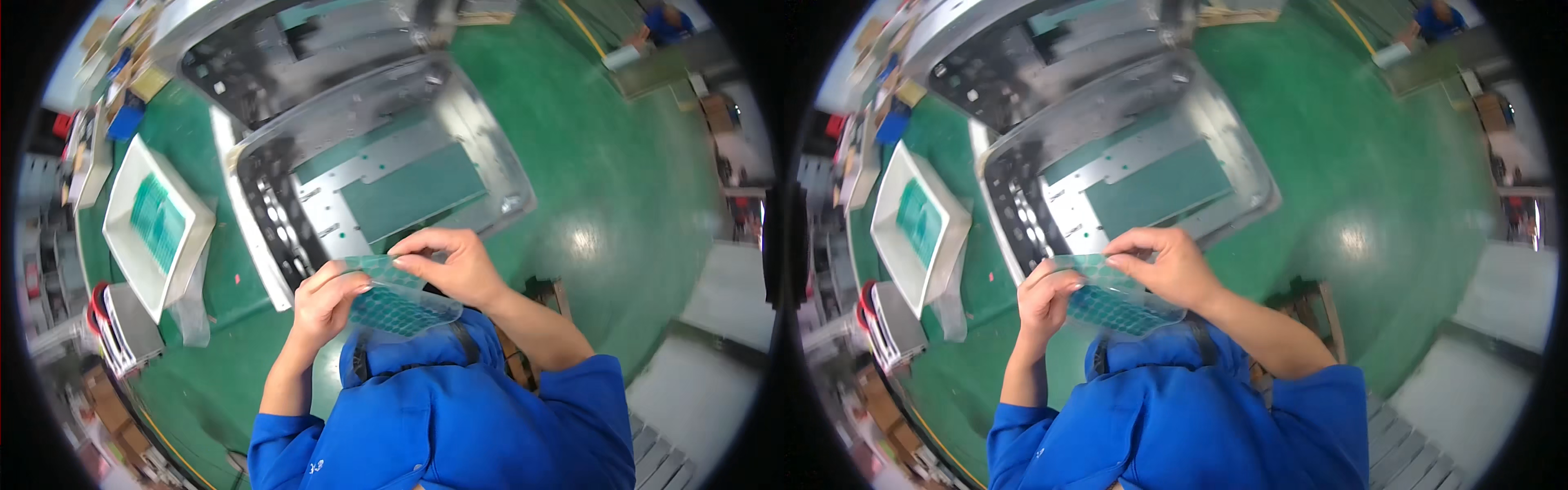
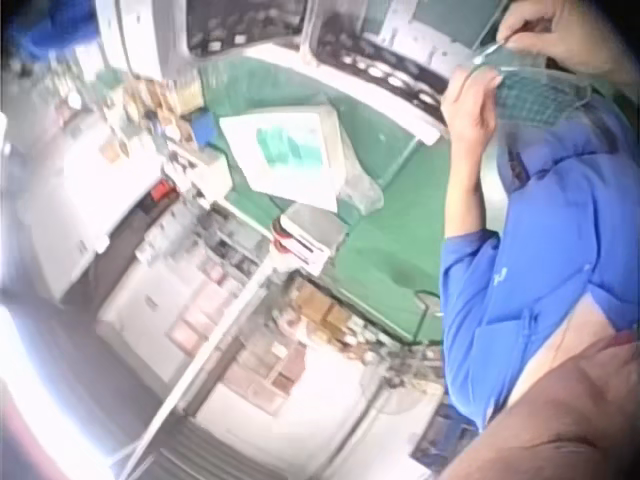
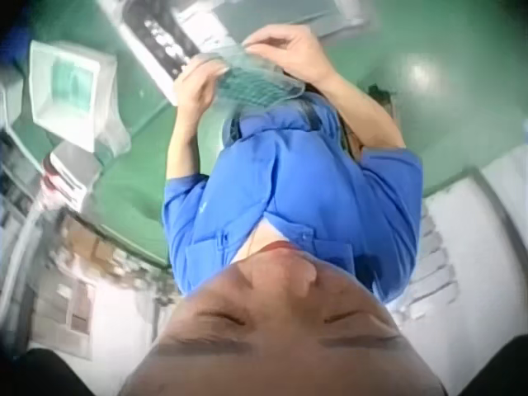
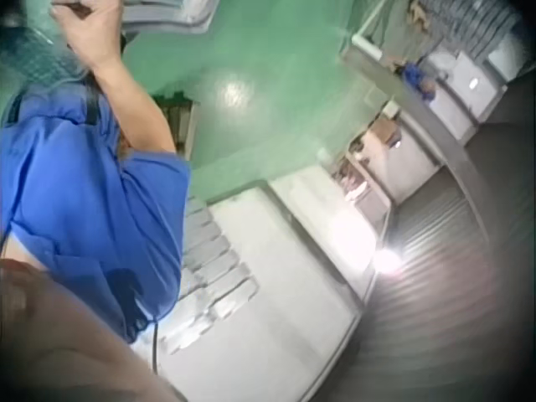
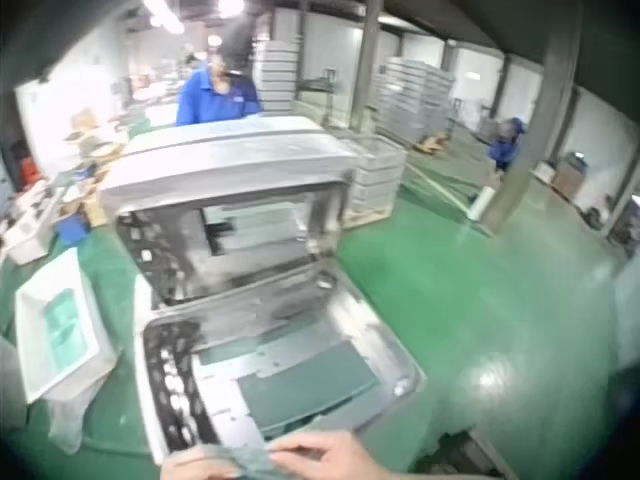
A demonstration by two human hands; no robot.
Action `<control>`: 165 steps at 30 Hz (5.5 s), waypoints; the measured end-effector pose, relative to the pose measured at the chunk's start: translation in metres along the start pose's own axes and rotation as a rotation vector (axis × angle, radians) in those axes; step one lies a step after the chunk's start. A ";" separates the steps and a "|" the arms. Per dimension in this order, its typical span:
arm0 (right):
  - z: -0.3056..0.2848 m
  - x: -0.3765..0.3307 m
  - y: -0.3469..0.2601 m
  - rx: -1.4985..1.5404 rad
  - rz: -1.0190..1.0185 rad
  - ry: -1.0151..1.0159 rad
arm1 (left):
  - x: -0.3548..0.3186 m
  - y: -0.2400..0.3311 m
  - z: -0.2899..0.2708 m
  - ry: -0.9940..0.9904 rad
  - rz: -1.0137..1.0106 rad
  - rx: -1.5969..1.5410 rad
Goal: Applying small green adhesive pads to the inside of a metal chassis.
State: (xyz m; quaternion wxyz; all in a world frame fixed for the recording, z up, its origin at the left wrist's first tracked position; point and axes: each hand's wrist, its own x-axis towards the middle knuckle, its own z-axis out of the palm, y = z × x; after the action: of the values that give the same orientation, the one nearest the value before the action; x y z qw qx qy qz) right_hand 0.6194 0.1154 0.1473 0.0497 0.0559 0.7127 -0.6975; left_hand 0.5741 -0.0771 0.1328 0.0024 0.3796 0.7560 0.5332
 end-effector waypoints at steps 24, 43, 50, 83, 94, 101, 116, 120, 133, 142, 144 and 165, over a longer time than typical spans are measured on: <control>-0.079 -0.052 0.130 -0.106 0.189 0.843 | 0.003 -0.034 0.052 -0.229 -0.241 -0.148; -0.074 -0.041 0.136 -0.268 0.248 0.951 | -0.002 -0.037 0.056 -0.198 -0.268 -0.158; -0.068 -0.042 0.132 -0.292 0.231 1.001 | -0.006 -0.032 0.054 -0.187 -0.288 -0.154; 0.041 -0.044 0.087 -0.039 0.188 -0.259 | -0.138 -0.027 0.047 0.101 -0.224 -0.053; 0.065 -0.074 0.123 -0.423 -0.267 -0.021 | -0.168 -0.027 0.064 0.164 -0.345 -0.059; 0.083 -0.050 0.140 -0.326 -0.218 0.028 | -0.187 -0.040 0.060 0.311 -0.511 -0.020; 0.114 -0.019 0.180 -0.538 -0.142 0.268 | -0.238 -0.050 0.054 0.481 -0.738 -0.151; 0.116 -0.019 0.179 -0.568 -0.165 0.284 | -0.242 -0.050 0.055 0.481 -0.741 -0.149; 0.119 -0.020 0.171 -0.615 -0.088 0.311 | -0.244 -0.047 0.058 0.500 -0.767 -0.169; 0.119 -0.017 0.169 -0.682 -0.101 0.319 | -0.242 -0.047 0.060 0.511 -0.767 -0.189; 0.120 -0.016 0.170 -0.691 -0.096 0.316 | -0.242 -0.048 0.060 0.506 -0.765 -0.170; 0.123 -0.020 0.178 -0.534 -0.116 0.382 | -0.247 -0.045 0.064 0.488 -0.798 -0.183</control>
State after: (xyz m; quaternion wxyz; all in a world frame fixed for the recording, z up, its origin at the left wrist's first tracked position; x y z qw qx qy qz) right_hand 0.6648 -0.0040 -0.0284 -0.1117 0.1303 0.8687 -0.4646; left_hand 0.7505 -0.1748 -0.0305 0.0630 -0.0784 0.7712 0.6286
